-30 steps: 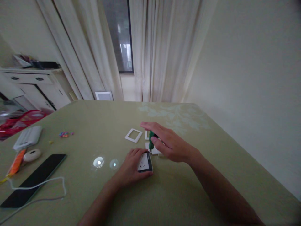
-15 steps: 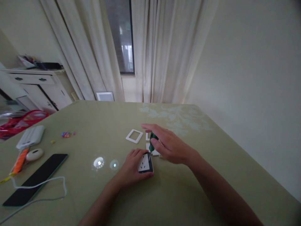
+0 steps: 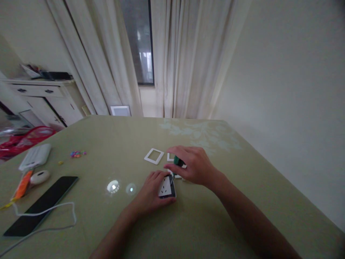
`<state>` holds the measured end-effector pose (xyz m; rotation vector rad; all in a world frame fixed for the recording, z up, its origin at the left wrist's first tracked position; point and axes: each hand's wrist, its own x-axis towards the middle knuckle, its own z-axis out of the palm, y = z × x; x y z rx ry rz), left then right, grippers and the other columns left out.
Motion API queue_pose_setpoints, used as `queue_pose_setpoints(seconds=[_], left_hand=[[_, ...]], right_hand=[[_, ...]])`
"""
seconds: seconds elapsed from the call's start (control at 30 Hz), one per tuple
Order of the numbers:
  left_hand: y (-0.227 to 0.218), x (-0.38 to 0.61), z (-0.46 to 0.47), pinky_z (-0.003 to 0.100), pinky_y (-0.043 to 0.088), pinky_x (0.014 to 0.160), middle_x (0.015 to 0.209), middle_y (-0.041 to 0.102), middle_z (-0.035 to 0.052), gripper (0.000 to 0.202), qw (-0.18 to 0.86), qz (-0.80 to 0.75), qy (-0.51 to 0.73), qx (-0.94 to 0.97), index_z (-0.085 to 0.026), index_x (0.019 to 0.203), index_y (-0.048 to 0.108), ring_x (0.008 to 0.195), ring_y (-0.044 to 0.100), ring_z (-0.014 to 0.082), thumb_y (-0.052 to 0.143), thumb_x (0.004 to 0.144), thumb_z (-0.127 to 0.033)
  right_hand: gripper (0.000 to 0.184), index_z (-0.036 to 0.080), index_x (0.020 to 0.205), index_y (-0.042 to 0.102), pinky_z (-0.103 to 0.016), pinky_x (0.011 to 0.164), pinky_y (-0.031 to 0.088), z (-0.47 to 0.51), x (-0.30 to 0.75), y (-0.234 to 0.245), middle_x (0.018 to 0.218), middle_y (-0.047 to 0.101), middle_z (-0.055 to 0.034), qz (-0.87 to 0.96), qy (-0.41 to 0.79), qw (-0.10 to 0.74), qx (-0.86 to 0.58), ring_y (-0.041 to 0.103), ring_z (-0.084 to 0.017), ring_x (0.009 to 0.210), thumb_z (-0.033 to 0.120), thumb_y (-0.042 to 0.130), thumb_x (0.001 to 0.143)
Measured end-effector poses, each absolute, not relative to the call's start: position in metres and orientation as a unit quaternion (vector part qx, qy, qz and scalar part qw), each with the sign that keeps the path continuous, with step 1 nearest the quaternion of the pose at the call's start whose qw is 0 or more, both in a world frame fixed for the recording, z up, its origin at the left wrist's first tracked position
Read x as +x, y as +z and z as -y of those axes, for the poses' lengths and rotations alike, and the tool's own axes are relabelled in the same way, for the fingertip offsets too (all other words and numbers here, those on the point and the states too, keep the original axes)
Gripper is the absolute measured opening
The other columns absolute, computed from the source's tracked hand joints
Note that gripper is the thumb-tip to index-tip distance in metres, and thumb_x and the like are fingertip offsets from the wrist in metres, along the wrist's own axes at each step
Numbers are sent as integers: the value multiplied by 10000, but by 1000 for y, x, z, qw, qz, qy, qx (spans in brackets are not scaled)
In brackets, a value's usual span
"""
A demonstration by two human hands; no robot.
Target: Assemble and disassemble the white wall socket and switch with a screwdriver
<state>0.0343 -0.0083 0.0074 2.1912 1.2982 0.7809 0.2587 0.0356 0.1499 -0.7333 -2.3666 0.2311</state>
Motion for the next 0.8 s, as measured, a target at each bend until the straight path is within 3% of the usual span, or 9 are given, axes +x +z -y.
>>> queue_pose_setpoints(seconds=[0.07,0.13,0.2,0.27,0.4,0.43,0.57,0.7,0.8], left_hand=[[7,34,8,587,472,1170,1426,649,127,777,237,-474,285,799,-272,1494,569,1337,561,400,904,825,-481],[6,34,8,596,471,1170,1412,653,133,769,237,-475,284,798,-261,1484,573,1335,561,404,904,825,-478],[6,34,7,617,443,1194,1439,641,143,768,238,-474,281,800,-254,1476,573,1358,548,415,907,821,-478],[5,33,7,632,408,1221,1480,620,146,777,239,-471,280,802,-256,1481,563,1382,533,420,907,822,-483],[6,33,7,605,460,1175,1431,640,136,764,242,-470,280,801,-262,1482,560,1339,555,404,897,834,-486],[7,33,7,599,471,1162,1412,647,135,759,242,-471,280,801,-261,1477,565,1326,560,403,898,832,-484],[7,34,7,608,444,1183,1440,638,131,770,242,-470,285,800,-278,1484,566,1345,550,410,908,822,-474],[6,33,7,580,465,1172,1420,651,120,778,243,-470,287,799,-284,1495,565,1331,563,392,911,824,-473],[5,33,7,576,460,1180,1431,646,124,776,242,-473,286,797,-272,1487,575,1338,558,390,916,821,-480]], right_hand=[[461,197,1553,546,-414,1061,554,-35,258,150,1508,682,-156,913,143,311,-222,698,-256,1293,314,476,1112],[466,209,1575,520,-384,1072,545,-35,257,148,1529,664,-140,913,167,317,-193,680,-224,1320,253,430,1120],[345,191,1368,694,-346,951,570,-36,255,145,1249,796,-124,905,108,339,-232,757,-225,1092,356,526,1115],[351,180,1216,760,-344,863,569,-36,254,144,1046,822,-109,897,46,343,-276,762,-233,923,470,627,1070],[490,203,1586,518,-379,1030,561,-34,257,149,1473,705,-140,914,139,313,-217,710,-243,1265,336,497,1114],[491,211,1600,502,-381,1052,556,-34,258,150,1501,690,-136,914,152,313,-210,700,-236,1295,313,480,1120],[409,177,1323,729,-400,959,581,-35,260,151,1195,824,-144,907,67,307,-280,778,-283,1086,485,619,1077],[514,211,1596,505,-389,1064,558,-37,261,151,1550,663,-144,913,137,297,-245,705,-250,1314,320,543,1096],[401,203,1437,665,-409,1034,571,-37,261,151,1379,772,-143,902,104,305,-287,746,-285,1243,382,598,1086]])
